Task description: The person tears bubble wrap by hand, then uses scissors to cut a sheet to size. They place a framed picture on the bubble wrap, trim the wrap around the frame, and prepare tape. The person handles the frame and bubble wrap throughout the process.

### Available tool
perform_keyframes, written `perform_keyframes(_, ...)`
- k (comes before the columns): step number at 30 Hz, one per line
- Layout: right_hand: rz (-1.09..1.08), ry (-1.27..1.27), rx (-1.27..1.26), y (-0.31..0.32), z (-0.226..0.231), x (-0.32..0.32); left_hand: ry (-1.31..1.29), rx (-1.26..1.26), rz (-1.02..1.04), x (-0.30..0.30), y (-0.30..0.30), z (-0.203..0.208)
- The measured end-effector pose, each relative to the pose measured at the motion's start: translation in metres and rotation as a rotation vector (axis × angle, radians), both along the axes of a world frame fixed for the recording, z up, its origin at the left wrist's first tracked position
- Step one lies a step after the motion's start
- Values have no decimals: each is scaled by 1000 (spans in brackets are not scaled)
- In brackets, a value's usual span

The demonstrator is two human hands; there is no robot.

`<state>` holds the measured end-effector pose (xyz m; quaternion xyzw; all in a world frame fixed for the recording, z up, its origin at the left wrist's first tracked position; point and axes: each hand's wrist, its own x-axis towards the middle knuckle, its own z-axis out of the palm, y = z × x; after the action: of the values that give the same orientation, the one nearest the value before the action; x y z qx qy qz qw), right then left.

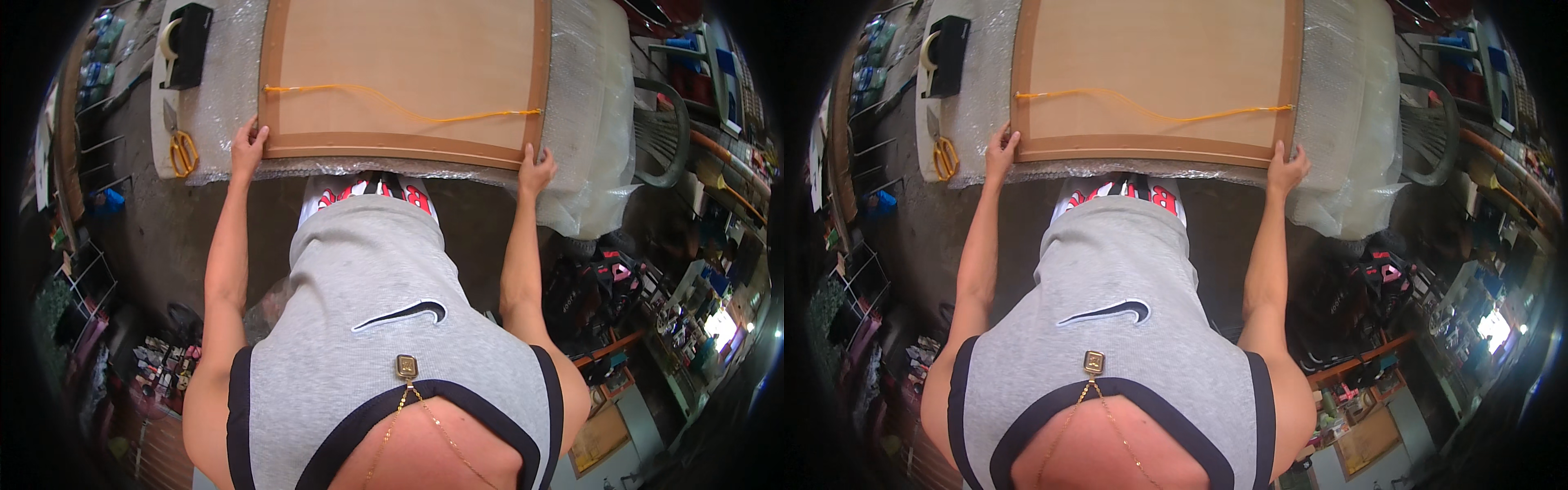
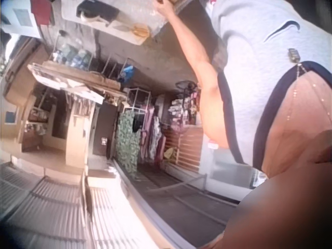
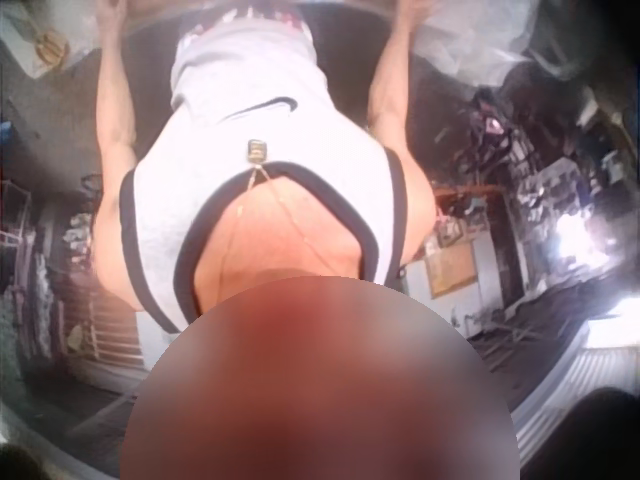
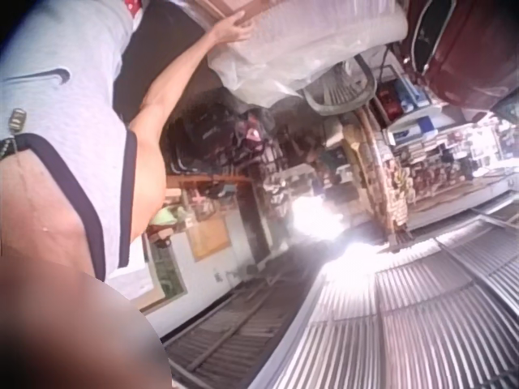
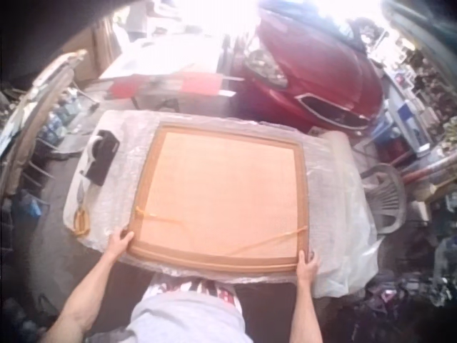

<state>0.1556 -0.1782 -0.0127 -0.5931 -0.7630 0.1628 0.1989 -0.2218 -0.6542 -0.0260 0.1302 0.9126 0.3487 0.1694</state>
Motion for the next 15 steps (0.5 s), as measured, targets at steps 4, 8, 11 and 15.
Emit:
perform_keyframes(4, -232, -72, -2, -74, 3, 21, 240, -120, -122, 30, -41, 10)
perform_keyframes(8, -637, 159, -291, -111, -9, 24, 356, -438, -221, 57, -74, 19)
perform_keyframes(11, -618, 601, -672, -113, -14, 30, 388, -562, -220, 63, -83, 24)
perform_keyframes(15, -670, 674, -623, -88, -16, 34, 402, -516, -142, 62, -78, 26)
